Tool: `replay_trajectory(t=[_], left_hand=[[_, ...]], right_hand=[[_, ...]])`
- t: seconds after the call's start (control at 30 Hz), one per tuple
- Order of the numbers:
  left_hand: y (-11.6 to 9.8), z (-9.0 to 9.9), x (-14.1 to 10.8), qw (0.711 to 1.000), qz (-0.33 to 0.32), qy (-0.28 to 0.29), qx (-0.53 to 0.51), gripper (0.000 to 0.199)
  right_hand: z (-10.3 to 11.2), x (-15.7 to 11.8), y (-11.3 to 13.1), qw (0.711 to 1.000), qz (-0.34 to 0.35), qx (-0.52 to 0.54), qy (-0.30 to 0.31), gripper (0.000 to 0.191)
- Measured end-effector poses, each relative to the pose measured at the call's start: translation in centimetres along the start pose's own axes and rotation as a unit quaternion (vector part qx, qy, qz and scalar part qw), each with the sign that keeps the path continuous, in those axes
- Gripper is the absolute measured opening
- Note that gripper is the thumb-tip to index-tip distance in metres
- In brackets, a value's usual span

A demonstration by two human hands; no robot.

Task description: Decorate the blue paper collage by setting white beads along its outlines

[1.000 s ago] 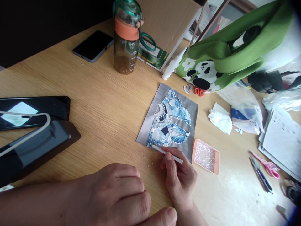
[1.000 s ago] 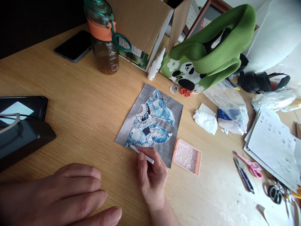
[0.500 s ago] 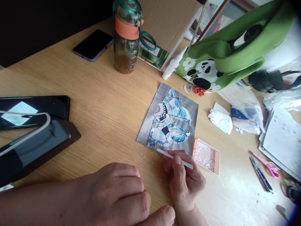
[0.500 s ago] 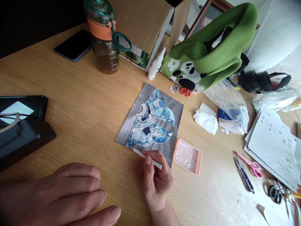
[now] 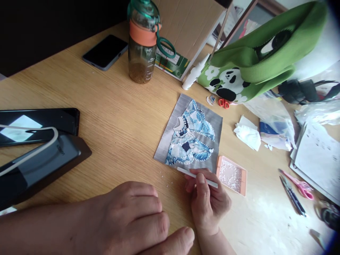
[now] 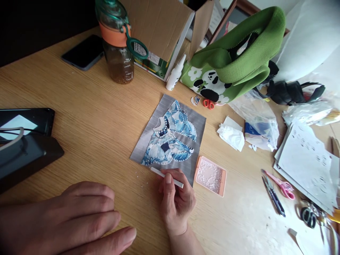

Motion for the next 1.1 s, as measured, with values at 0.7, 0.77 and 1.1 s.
replay_trajectory(t=[0.7, 0.77, 1.1], left_hand=[[0.8, -1.7, -0.4, 0.993, -0.003, -0.118, 0.016, 0.019], [1.1, -2.3, -0.3, 0.989, -0.005, -0.145, 0.011, 0.018], [2.4, -3.8, 0.4, 0.962, 0.121, -0.191, -0.153, 0.021]], right_hand=[[0.0, -0.1, -0.6, 0.999, -0.013, 0.023, -0.039, 0.018], [-0.1, 0.0, -0.5, 0.998, -0.004, 0.033, -0.045, 0.019], [0.2, -0.5, -0.2, 0.998, 0.034, 0.052, -0.007, 0.029]])
Point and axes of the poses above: each hand's wrist, its own x-axis towards the middle knuckle, its own z-axis out of the back of the hand, y = z × x, the point moved 3 cm from there along x, towards the middle knuckle, and after that the axes turned 6 degrees about x, right-handed, at the moved point
